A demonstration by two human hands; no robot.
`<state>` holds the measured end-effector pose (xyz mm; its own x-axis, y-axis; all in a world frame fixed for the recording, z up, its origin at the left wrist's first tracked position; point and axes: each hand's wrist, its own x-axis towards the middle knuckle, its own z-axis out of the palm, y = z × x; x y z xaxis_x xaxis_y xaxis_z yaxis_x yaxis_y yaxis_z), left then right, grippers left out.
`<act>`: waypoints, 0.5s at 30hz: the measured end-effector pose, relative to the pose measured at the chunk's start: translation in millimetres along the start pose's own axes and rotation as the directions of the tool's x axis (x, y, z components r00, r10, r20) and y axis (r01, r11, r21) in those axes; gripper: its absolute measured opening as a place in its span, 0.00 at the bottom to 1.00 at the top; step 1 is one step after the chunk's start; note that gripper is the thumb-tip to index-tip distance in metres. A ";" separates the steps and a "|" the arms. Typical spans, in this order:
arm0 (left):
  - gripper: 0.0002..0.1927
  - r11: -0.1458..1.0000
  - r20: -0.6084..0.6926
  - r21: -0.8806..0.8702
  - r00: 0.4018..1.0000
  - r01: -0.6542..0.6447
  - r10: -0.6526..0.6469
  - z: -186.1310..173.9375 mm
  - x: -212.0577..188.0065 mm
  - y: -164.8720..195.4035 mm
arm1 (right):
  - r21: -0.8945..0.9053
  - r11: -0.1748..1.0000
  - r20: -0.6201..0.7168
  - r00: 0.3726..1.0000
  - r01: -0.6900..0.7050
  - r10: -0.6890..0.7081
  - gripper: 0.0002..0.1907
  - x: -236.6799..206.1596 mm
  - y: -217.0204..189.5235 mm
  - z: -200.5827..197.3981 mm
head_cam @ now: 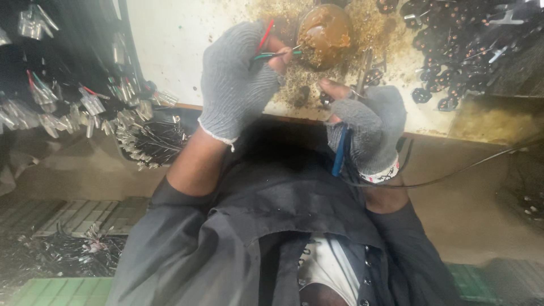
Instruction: The person sits at a workbench soldering the ends of red and green wires to small connectors, holding a soldering iron in one hand and solder wire in the other, dipping wires into a rosin pot and finishing one connector before starting the next.
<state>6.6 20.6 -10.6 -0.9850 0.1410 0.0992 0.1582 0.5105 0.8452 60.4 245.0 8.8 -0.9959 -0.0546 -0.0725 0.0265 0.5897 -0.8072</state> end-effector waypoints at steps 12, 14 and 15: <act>0.07 0.988 -0.019 0.053 0.989 -0.146 0.147 -7.5 -28.2 8.2 | -0.342 0.854 -0.032 0.904 0.392 -0.427 0.14 -10.2 4.1 -1.0; 0.07 0.985 0.042 0.078 0.988 -0.152 0.149 -5.9 -37.3 13.9 | -0.370 0.849 -0.045 0.906 0.376 -0.421 0.16 -6.5 -3.9 1.5; 0.08 0.981 0.071 0.119 0.987 -0.154 0.146 -3.0 -40.7 16.6 | -0.383 0.846 -0.052 0.906 0.371 -0.421 0.18 -5.1 -9.3 2.1</act>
<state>49.1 20.7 0.9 -0.9438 0.2745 0.1841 0.3152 0.5799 0.7513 65.4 238.1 15.4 -0.9176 -0.2559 0.3043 -0.3805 0.7874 -0.4851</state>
